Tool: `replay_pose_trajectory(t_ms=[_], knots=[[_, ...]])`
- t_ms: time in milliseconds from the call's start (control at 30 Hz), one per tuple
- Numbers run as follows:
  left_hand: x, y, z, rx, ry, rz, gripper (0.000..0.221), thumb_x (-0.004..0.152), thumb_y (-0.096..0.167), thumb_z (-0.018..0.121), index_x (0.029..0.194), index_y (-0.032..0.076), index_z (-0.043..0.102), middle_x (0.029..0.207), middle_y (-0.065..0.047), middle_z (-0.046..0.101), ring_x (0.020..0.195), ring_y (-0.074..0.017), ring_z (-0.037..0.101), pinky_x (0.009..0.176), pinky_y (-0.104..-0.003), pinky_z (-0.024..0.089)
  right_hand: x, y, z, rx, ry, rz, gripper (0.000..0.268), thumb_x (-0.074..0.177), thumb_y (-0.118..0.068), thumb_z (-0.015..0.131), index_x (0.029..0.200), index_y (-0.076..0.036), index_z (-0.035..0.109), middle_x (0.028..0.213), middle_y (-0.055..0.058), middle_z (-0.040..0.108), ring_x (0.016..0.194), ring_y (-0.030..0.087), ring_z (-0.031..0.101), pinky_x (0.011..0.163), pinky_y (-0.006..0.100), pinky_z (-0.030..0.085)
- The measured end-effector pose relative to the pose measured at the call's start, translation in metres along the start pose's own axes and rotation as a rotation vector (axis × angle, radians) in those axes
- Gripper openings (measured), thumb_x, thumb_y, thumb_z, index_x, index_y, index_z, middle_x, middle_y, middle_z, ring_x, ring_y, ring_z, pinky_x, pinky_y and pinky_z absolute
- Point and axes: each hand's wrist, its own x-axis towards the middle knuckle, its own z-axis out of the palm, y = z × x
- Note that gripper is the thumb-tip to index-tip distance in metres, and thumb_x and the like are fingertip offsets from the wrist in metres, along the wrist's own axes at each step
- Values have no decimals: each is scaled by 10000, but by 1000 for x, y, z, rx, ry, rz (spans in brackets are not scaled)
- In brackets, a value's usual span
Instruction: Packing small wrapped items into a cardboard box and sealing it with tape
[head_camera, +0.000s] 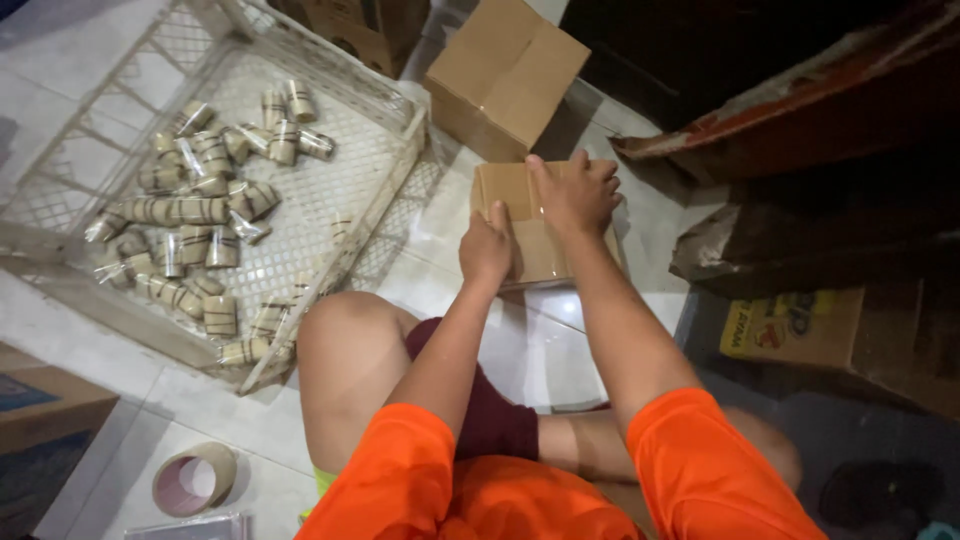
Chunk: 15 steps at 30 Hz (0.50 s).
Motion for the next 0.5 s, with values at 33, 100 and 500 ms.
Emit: replay_pose_trajectory(t_ms=[33, 100, 500], knots=[[1, 1, -5, -5, 9, -4, 737, 1051, 614, 303, 1307, -32, 549, 1142, -389, 672, 1151, -534, 649, 995, -607, 504, 7, 0, 0, 0, -1, -10, 945, 851, -960, 415, 1352, -171, 553, 1280, 247, 479, 1179, 464, 565, 935, 590, 444], [2, 4, -12, -81, -122, -44, 895, 1007, 713, 292, 1418, -67, 449, 1289, -417, 596, 1256, -544, 581, 1053, -600, 468, 21, 1, -1, 45, -62, 4, 899, 790, -969, 519, 1253, -208, 642, 1407, 289, 424, 1157, 502, 604, 883, 596, 500], [-7, -35, 27, -189, -261, 74, 564, 1003, 545, 478, 1280, 92, 667, 1172, -270, 710, 1162, -441, 679, 932, -496, 581, 25, 4, -18, -3, -572, -251, 665, 985, -640, 451, 1315, -127, 715, 1425, 155, 618, 1365, 401, 513, 1120, 538, 399]])
